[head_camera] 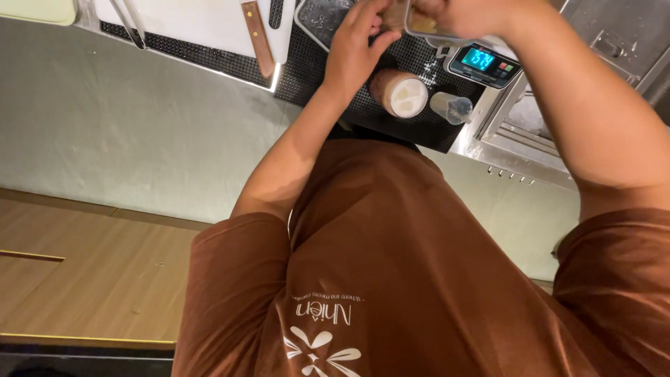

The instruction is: Preparing a coffee-based beverage by mixing milk, syrup, and ice in a glass.

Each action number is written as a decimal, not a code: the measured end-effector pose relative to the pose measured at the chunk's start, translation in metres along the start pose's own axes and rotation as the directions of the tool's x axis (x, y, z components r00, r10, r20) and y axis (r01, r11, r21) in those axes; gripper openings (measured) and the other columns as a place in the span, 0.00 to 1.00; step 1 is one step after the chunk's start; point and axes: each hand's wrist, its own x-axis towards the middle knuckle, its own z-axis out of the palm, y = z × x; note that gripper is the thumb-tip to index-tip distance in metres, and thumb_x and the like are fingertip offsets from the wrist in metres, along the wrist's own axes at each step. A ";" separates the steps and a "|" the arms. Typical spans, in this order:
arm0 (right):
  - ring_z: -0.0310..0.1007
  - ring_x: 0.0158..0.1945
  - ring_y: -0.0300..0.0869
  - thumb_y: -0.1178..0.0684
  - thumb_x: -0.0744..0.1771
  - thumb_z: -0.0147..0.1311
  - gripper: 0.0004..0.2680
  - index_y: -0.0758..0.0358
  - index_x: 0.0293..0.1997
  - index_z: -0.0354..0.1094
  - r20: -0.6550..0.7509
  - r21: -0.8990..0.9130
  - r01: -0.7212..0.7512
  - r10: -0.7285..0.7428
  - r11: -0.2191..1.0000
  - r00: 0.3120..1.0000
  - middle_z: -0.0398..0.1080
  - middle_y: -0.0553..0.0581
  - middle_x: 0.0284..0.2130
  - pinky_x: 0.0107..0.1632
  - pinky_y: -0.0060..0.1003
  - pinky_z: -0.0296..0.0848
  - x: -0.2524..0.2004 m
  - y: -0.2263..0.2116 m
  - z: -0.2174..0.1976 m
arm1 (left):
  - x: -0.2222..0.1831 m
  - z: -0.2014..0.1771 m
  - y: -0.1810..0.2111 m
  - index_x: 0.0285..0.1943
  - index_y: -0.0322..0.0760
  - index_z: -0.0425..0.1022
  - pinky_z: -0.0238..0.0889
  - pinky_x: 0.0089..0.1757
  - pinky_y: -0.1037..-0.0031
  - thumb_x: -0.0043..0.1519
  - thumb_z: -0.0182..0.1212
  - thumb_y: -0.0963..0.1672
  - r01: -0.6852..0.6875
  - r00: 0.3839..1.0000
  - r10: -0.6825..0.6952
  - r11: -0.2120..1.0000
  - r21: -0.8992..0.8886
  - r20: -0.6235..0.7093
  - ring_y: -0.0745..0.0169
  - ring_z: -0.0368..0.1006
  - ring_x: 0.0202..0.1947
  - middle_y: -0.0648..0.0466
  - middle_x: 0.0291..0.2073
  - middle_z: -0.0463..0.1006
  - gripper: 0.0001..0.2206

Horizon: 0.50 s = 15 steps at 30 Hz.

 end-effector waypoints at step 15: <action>0.77 0.48 0.41 0.53 0.76 0.33 0.13 0.68 0.54 0.68 0.131 0.563 -0.088 0.016 0.822 0.991 0.76 0.57 0.42 0.54 0.36 0.76 -0.011 -0.013 -0.027 | 0.000 0.003 -0.010 0.62 0.37 0.70 0.77 0.45 0.69 0.61 0.74 0.43 -0.019 0.999 0.021 0.998 0.058 -0.026 0.54 0.80 0.45 0.50 0.53 0.76 0.22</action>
